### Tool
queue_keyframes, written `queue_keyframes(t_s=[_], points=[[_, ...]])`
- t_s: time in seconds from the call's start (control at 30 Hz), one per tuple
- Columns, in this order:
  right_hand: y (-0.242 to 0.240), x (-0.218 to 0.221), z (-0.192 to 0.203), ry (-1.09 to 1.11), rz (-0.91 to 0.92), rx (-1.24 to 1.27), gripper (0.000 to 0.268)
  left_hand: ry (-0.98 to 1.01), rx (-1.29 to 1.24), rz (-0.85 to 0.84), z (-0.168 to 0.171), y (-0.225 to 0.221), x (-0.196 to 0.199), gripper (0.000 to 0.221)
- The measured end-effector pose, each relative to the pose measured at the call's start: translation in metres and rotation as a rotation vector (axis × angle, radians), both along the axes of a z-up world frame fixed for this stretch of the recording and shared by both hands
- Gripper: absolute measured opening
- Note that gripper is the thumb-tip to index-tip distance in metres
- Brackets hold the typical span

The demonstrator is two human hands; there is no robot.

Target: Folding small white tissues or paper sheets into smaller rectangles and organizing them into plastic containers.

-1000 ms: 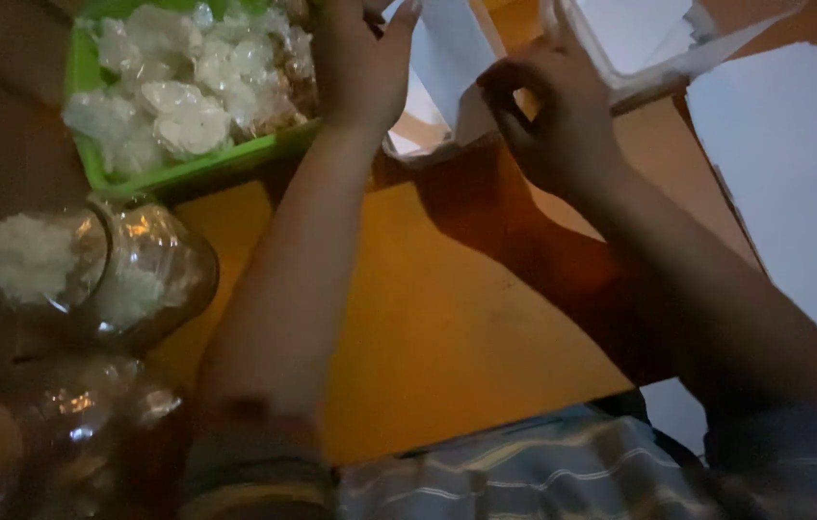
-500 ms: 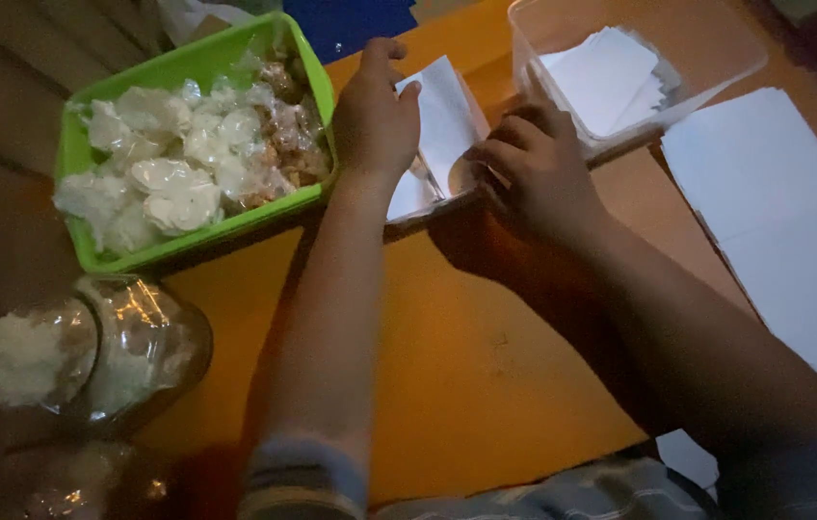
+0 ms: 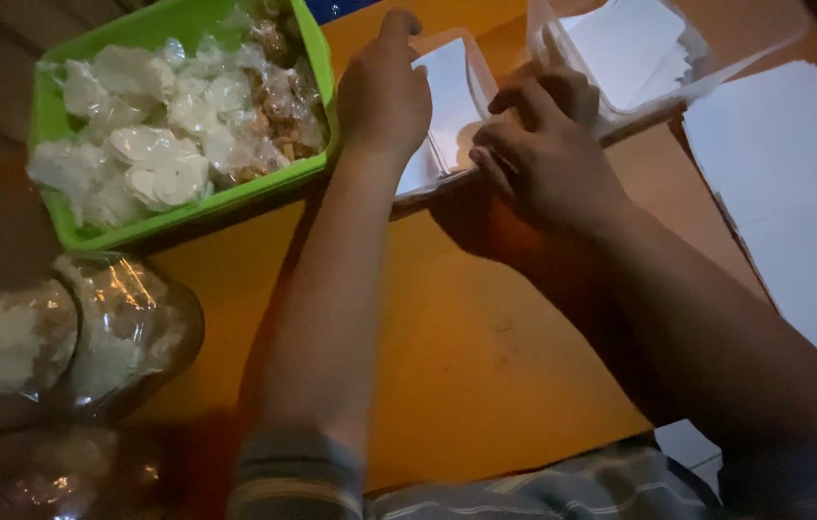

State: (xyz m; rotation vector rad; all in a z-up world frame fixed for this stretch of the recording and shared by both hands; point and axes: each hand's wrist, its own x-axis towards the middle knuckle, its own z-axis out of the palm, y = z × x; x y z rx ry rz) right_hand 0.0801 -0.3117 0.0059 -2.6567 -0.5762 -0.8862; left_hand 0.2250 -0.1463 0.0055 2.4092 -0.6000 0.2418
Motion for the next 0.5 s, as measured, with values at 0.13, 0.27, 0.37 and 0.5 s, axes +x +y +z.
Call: queue_keyframes(t_s=[0.13, 0.27, 0.37, 0.5], points=[[-0.002, -0.002, 0.002, -0.024, 0.024, -0.075, 0.013, -0.226, 0.022, 0.004, 0.001, 0.000, -0.001, 0.036], [0.001, -0.003, 0.003, 0.024, 0.052, -0.081, 0.021, -0.143, 0.180, -0.099, 0.020, -0.003, -0.012, 0.021], [0.001, -0.004, 0.005, 0.014, 0.053, -0.105, 0.018, -0.325, 0.288, -0.208, 0.001, -0.004, -0.008, 0.018], [-0.002, -0.004, 0.004, 0.021, 0.076, -0.082, 0.015, -0.233, 0.345, -0.233, 0.002, -0.002, -0.011, 0.027]])
